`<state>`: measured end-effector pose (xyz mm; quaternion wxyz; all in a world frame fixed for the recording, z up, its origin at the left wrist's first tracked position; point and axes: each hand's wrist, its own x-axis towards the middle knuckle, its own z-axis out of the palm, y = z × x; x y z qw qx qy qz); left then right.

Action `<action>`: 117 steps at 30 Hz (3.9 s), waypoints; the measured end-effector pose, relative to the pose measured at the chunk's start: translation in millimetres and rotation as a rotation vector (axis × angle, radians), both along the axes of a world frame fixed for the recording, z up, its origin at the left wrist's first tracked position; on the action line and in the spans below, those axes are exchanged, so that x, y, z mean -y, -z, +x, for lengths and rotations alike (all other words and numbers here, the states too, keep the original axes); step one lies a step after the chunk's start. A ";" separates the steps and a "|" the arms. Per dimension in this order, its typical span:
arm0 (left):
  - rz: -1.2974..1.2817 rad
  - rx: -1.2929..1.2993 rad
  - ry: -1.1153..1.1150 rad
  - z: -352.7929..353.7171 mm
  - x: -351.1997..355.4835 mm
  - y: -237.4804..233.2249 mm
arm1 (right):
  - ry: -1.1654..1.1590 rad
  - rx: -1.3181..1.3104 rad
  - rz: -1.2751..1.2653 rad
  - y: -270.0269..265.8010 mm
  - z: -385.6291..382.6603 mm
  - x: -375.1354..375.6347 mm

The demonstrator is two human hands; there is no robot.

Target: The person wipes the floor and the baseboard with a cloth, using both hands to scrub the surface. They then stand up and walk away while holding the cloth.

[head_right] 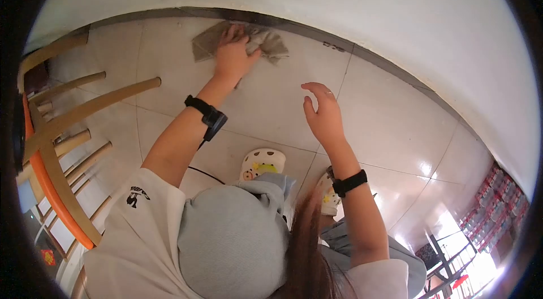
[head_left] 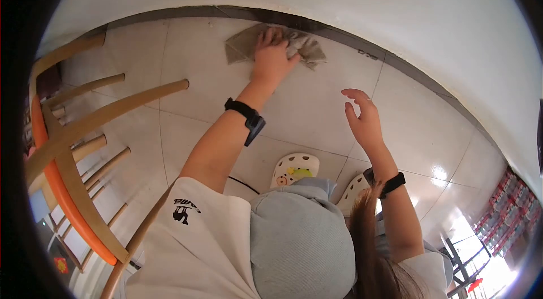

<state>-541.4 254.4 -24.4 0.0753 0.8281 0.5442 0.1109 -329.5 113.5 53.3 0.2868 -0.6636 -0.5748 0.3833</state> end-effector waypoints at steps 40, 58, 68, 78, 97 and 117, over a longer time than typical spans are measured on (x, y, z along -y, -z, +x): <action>0.055 0.033 -0.322 -78.2 -15.3 -4.4 | 0.290 -0.031 -0.101 12.2 -3.1 37.9; 0.047 0.008 -0.094 -47.2 -13.1 -7.1 | 0.311 -0.041 -0.047 -14.7 -6.4 40.1; -0.048 0.027 0.127 9.6 30.8 -3.1 | 0.430 -0.060 -0.123 -10.6 8.7 65.1; -0.017 0.031 -0.016 -25.4 16.2 -5.5 | 0.411 -0.051 -0.012 -25.1 5.6 53.4; -0.155 0.052 0.235 128.8 49.3 -4.2 | 0.444 -0.012 -0.022 -45.5 4.6 63.2; -0.059 -0.006 0.222 81.7 34.6 -3.6 | 0.460 0.018 -0.133 4.5 20.9 83.4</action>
